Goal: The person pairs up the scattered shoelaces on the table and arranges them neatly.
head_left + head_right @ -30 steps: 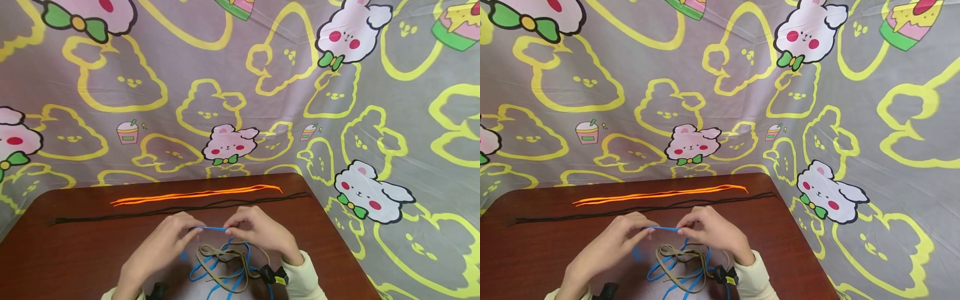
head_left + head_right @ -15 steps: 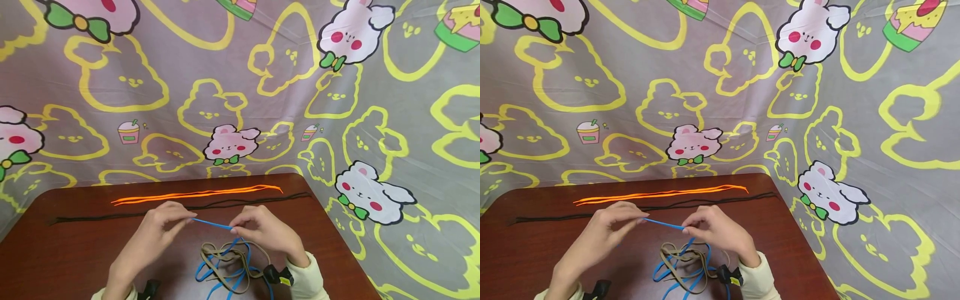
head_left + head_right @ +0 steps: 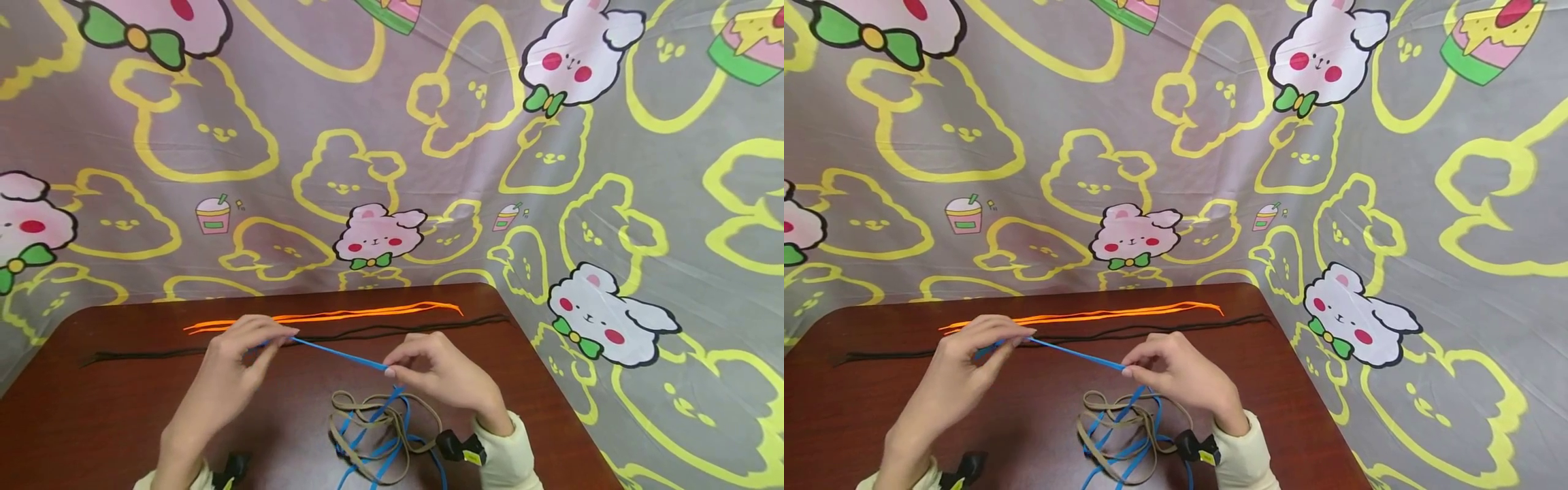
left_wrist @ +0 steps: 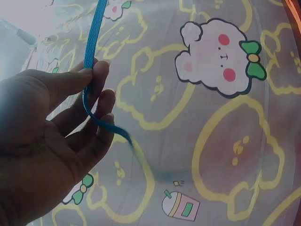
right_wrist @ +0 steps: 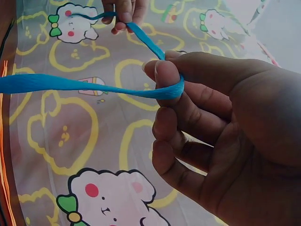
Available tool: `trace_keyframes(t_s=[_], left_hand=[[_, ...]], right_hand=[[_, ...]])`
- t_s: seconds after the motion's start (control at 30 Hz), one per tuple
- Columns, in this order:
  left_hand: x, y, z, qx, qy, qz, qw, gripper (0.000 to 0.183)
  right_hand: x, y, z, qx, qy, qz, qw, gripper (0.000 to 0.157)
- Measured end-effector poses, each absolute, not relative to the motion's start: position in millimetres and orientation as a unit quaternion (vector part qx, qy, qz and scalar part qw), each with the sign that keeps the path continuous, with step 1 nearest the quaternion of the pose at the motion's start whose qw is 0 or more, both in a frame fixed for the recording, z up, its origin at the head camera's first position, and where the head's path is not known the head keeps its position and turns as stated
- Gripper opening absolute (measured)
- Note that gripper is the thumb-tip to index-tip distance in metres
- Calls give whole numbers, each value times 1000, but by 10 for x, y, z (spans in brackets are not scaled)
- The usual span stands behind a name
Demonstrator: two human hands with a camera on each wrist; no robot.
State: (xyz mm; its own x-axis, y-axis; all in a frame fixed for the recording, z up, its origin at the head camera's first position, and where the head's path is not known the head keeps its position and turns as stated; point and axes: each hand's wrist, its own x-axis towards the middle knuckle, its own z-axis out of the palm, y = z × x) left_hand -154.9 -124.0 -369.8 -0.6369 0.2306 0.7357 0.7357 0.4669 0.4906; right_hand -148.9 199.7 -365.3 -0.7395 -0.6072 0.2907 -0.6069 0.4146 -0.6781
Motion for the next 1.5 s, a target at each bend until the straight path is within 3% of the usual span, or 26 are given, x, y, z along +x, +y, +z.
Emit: trace_keyframes(t_s=[1.5], left_hand=[[-1542,-1755,-3661,-152,-780,-442,415,26]], right_hand=[[-1299,2298,-3477,-340,847,-406,-53,12]])
